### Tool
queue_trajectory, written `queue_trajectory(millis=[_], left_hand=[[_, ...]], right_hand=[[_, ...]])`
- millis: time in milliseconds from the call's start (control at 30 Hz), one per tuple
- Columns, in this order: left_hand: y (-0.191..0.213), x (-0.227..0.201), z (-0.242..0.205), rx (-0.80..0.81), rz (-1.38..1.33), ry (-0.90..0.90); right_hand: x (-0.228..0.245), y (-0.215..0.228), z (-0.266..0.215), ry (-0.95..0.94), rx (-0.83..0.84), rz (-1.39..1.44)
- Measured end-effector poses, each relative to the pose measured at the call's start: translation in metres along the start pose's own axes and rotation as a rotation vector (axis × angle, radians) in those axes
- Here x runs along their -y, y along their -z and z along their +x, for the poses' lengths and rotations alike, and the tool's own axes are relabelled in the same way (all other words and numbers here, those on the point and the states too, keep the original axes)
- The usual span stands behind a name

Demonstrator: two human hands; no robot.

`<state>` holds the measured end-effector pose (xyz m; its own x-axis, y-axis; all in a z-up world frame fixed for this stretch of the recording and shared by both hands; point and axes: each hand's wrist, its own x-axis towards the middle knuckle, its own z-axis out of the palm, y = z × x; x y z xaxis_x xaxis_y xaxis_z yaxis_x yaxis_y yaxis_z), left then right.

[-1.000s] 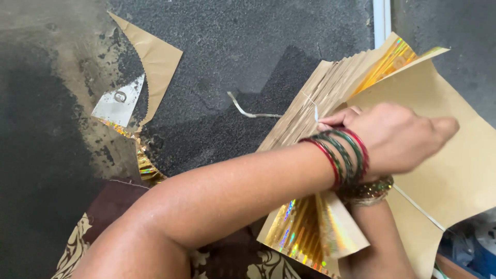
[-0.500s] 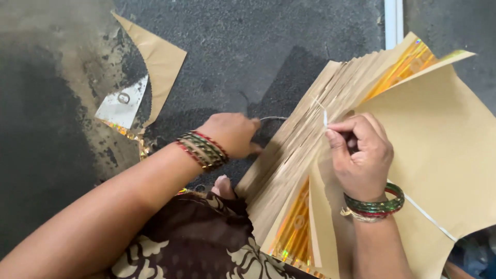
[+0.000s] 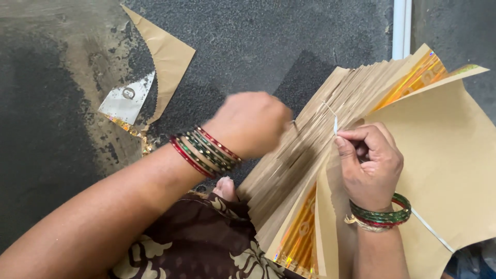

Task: The person aligns a stack of gold-foiled paper sheets on their lap, then wraps a white plastic tie around the stack and secures it with a knot. The person adjusts the stack and the tie to ensure it is tight.

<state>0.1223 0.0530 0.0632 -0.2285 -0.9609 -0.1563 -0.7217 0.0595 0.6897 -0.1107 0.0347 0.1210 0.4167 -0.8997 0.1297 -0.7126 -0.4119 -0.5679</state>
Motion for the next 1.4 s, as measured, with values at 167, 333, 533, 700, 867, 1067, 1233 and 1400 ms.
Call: queue_trajectory(millis=[167, 333, 533, 700, 867, 1067, 1233, 1400], left_hand=[[-0.003, -0.028, 0.004, -0.097, -0.345, -0.089], [-0.006, -0.047, 0.014, -0.165, -0.416, -0.146], [-0.009, -0.065, 0.030, -0.157, -0.415, -0.114], [-0.018, -0.058, 0.035, -0.287, -0.608, -0.178], [-0.029, -0.024, 0.026, -0.820, -0.361, -0.389], [-0.037, -0.004, 0.028, 0.027, -0.648, 0.058], [-0.054, -0.004, 0.040, -0.116, -0.955, -0.146], [-0.072, -0.023, 0.040, -0.147, -1.083, -0.004]], right_hand=[[-0.002, -0.002, 0.000, -0.020, 0.006, 0.082], [-0.004, -0.002, -0.003, -0.038, 0.010, 0.070], [0.001, -0.002, -0.001, 0.001, 0.067, 0.201], [-0.016, -0.003, -0.007, 0.060, 0.047, 0.122], [-0.024, -0.003, -0.011, 0.000, 0.014, 0.148], [-0.006, -0.005, -0.007, -0.018, 0.011, 0.109], [-0.015, -0.005, -0.009, -0.058, 0.002, 0.114], [-0.011, -0.005, -0.010, -0.046, 0.004, 0.119]])
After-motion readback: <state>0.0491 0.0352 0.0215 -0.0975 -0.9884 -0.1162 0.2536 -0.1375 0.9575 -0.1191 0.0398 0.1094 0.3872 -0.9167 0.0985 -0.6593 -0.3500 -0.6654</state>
